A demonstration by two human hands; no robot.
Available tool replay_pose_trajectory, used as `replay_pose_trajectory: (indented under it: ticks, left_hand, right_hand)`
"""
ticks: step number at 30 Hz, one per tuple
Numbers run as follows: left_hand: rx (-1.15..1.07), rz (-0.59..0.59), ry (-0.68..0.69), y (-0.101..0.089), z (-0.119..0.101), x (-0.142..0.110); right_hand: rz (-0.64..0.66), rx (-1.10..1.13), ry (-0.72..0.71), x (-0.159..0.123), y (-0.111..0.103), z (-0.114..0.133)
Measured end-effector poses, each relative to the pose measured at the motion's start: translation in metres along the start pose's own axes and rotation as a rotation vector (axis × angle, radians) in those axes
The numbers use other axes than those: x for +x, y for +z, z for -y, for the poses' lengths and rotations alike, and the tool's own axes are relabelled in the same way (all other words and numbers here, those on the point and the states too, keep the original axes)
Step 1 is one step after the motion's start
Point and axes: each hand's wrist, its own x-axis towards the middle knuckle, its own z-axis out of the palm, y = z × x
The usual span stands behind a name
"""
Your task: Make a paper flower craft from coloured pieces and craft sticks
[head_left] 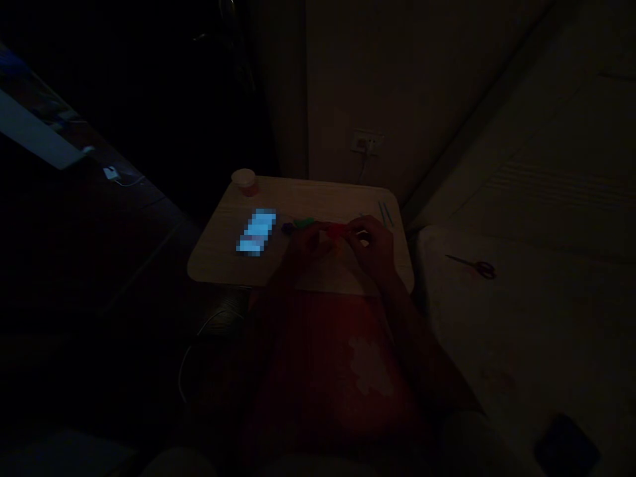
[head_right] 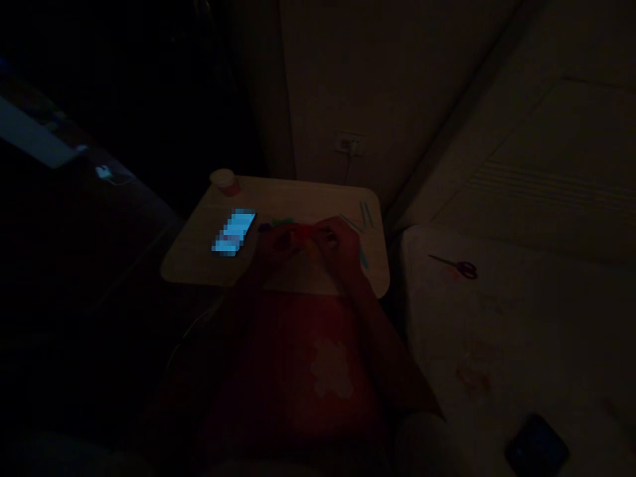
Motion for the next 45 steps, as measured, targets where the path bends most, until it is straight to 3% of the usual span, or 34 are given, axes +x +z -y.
replay_pose_trajectory:
  ticks: [10, 21, 29, 35, 39, 45]
  left_hand:
    - [0.064, -0.041, 0.017, -0.006, -0.014, 0.002]
    - [0.086, -0.045, 0.068, -0.007, -0.006, 0.002]
    - [0.126, 0.0, 0.056, -0.007, -0.009, 0.003]
    - [0.124, -0.043, 0.078, -0.007, -0.01, 0.003]
    - [0.143, -0.082, 0.083, -0.006, -0.013, 0.003]
    - [0.132, -0.115, 0.096, -0.005, -0.015, 0.002]
  right_hand:
    - [0.121, -0.192, -0.092, 0.001, -0.004, 0.014]
    - [0.234, -0.269, -0.155, 0.006, -0.014, 0.019]
    - [0.227, -0.423, -0.228, 0.013, -0.015, 0.01]
    - [0.29, -0.487, -0.262, 0.02, -0.015, 0.022]
    - [0.305, -0.509, -0.212, 0.022, -0.013, 0.033]
    - [0.167, -0.486, -0.03, 0.017, 0.002, 0.045]
